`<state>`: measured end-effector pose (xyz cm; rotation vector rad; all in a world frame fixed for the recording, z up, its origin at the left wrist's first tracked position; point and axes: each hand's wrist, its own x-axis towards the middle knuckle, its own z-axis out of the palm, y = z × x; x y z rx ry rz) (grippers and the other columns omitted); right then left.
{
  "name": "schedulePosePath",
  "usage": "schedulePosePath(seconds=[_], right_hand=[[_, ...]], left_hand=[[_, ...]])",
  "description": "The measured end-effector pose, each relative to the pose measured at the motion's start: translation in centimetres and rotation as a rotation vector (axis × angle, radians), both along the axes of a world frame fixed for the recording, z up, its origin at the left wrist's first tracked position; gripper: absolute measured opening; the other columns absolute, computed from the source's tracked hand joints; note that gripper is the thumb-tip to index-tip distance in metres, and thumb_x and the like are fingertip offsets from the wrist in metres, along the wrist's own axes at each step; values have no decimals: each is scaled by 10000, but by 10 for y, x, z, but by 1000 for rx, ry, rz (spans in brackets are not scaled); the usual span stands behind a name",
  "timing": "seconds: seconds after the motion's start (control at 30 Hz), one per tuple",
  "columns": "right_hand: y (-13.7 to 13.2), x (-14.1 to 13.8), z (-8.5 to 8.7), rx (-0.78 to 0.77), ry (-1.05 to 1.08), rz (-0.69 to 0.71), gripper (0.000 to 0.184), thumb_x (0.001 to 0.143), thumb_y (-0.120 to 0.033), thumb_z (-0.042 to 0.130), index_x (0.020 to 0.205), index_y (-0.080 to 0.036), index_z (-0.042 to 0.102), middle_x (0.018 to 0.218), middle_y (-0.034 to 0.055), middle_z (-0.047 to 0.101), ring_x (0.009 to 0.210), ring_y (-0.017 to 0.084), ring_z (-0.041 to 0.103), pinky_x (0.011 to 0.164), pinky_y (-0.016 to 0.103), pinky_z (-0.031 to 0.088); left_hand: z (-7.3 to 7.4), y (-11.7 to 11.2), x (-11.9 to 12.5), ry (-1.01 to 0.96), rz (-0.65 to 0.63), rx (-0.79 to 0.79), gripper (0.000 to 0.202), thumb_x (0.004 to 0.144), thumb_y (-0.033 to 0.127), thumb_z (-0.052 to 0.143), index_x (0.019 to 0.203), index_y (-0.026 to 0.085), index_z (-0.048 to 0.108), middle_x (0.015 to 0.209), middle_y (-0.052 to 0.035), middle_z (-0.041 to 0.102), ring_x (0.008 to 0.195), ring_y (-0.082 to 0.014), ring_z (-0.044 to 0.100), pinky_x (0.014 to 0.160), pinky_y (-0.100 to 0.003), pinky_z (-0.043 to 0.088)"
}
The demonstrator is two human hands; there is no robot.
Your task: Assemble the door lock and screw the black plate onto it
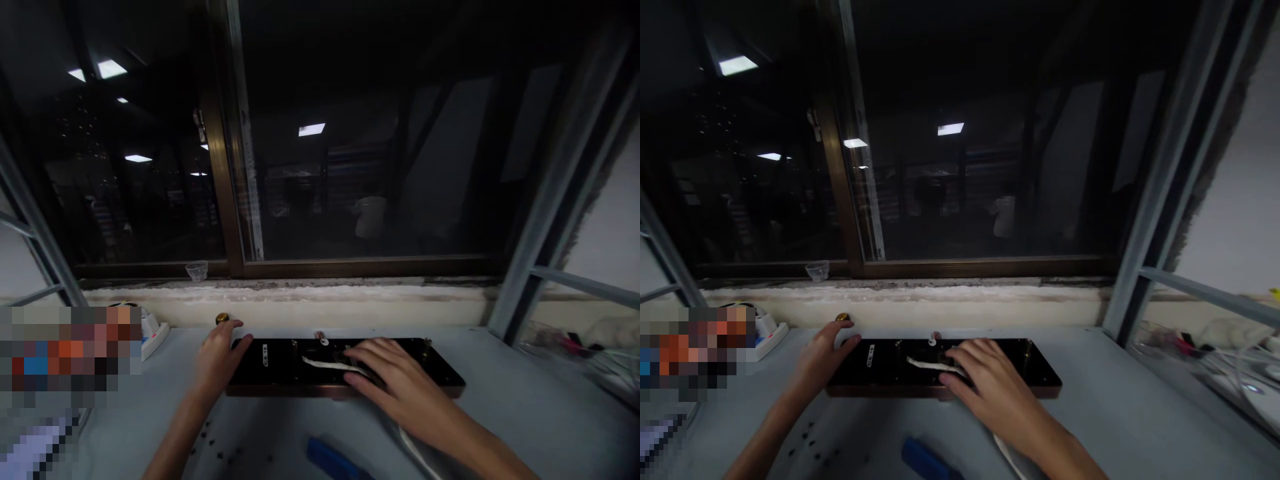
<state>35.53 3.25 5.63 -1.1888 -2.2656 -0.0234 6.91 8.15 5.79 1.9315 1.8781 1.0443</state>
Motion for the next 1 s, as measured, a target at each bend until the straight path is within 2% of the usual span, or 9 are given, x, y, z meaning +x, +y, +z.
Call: schedulePosePath(seconds=[0.07,0.17,0.27,0.4,0.6,0.77,0.9,1.0], right_hand=[[8,-14,4,-100,-25,28,183,840,-304,434,863,-210,589,833,40,613,819,191,546,721,315,411],[18,-20,9,-213,-2,41,180,842,-251,420,754,-204,570,776,24,600,763,173,551,682,283,401],[25,-20,15,-258,47,45,182,840,-235,410,735,-205,557,773,19,585,737,156,550,650,252,391],[38,-18,23,-177,22,16,193,835,-231,417,730,-196,575,772,25,584,737,153,550,645,239,373],[51,-11,29,-73,-156,45,233,851,-235,395,735,-201,594,767,22,590,711,149,562,615,232,359],[36,-5,19,-89,-241,96,291,878,-215,329,725,-198,575,748,24,590,669,150,562,579,238,363],[29,-1,17,-145,-202,110,296,887,-235,306,871,-226,601,828,29,616,737,165,577,626,257,396],[25,6,18,-204,-127,77,303,888,-270,297,955,-260,593,876,20,621,765,168,583,658,275,420]], left_hand=[[6,-5,13,152,-157,126,294,742,354,490,975,192,568,1069,-67,587,1040,-226,486,922,-336,315],[15,-12,39,233,-479,43,277,768,382,483,982,233,577,1031,-25,609,960,-176,535,847,-256,369],[20,-10,55,264,-602,-37,209,788,347,470,894,235,612,923,5,640,871,-149,567,754,-206,377],[23,-3,55,284,-600,-106,199,796,329,461,760,223,626,799,21,656,785,-140,582,668,-187,353],[25,-3,54,326,-612,-84,238,816,346,421,734,216,603,738,12,644,743,-164,577,620,-208,334],[16,-1,49,304,-639,-94,260,841,390,359,876,254,578,882,-4,643,864,-210,569,734,-263,350],[9,-2,45,354,-585,-132,364,843,447,319,1087,243,496,1082,-57,586,1006,-252,510,838,-341,329],[6,-2,44,388,-602,-155,462,839,493,281,1187,236,444,1216,-70,509,1107,-270,442,912,-389,283]])
